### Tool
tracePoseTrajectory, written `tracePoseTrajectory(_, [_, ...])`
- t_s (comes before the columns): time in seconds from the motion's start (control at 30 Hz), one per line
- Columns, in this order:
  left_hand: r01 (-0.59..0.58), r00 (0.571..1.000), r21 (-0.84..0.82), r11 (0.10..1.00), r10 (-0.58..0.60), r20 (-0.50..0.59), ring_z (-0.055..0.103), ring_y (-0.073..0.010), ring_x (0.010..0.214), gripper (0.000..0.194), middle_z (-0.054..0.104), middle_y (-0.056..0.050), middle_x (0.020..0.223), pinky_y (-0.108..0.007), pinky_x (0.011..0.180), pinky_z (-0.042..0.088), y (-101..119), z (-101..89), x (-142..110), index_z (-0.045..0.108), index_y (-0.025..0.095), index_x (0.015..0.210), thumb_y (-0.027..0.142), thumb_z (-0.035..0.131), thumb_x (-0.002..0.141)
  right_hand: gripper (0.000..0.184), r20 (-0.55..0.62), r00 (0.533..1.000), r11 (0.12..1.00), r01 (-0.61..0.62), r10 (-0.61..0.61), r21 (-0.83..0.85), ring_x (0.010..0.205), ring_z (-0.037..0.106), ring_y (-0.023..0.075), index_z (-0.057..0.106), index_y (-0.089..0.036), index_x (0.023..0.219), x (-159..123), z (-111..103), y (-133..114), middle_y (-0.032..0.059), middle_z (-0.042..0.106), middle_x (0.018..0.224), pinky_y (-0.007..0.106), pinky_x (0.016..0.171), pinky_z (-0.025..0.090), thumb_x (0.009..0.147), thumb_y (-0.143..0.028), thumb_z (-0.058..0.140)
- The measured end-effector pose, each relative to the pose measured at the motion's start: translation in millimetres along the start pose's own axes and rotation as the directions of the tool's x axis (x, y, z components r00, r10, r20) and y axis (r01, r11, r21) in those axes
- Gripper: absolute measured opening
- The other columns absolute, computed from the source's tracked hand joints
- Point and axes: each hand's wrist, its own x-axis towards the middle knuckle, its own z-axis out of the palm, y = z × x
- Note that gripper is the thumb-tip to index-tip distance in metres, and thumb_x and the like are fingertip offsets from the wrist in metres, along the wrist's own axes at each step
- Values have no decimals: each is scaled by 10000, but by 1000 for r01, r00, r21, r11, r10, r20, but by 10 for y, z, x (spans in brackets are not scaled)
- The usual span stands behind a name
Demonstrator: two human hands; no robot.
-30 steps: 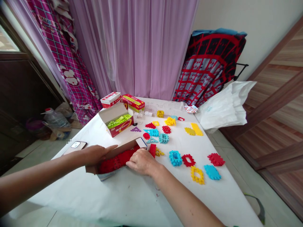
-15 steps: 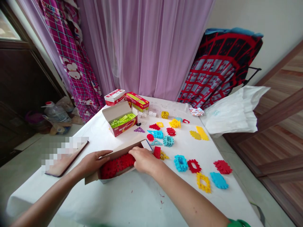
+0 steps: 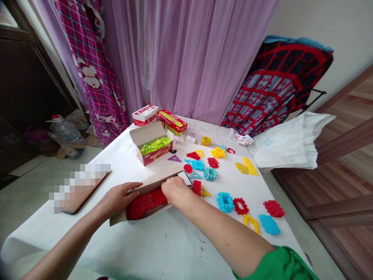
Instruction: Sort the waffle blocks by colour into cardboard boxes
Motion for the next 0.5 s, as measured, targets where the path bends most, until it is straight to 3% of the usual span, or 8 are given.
tracePoseTrajectory(0.2, [-17, 1000, 60, 998, 16, 24, 607, -295, 1147, 468, 652, -74, 1269, -368, 980, 429, 5, 1, 1, 635, 215, 1245, 333, 436, 838, 447, 20, 1000, 999, -3, 2, 52, 933, 677, 283, 610, -126, 1111, -57, 6, 7, 141, 716, 992, 325, 765, 497, 726, -321, 723])
tracePoseTrajectory(0.5, [-21, 1000, 124, 992, 19, 16, 617, -256, 1136, 470, 654, -57, 1268, -344, 973, 440, -3, 35, 0, 621, 215, 1255, 310, 404, 849, 532, 1, 999, 961, 37, -39, 272, 1019, 624, 292, 611, -173, 1138, -22, 131, 77, 135, 644, 1112, 338, 836, 463, 715, -468, 739])
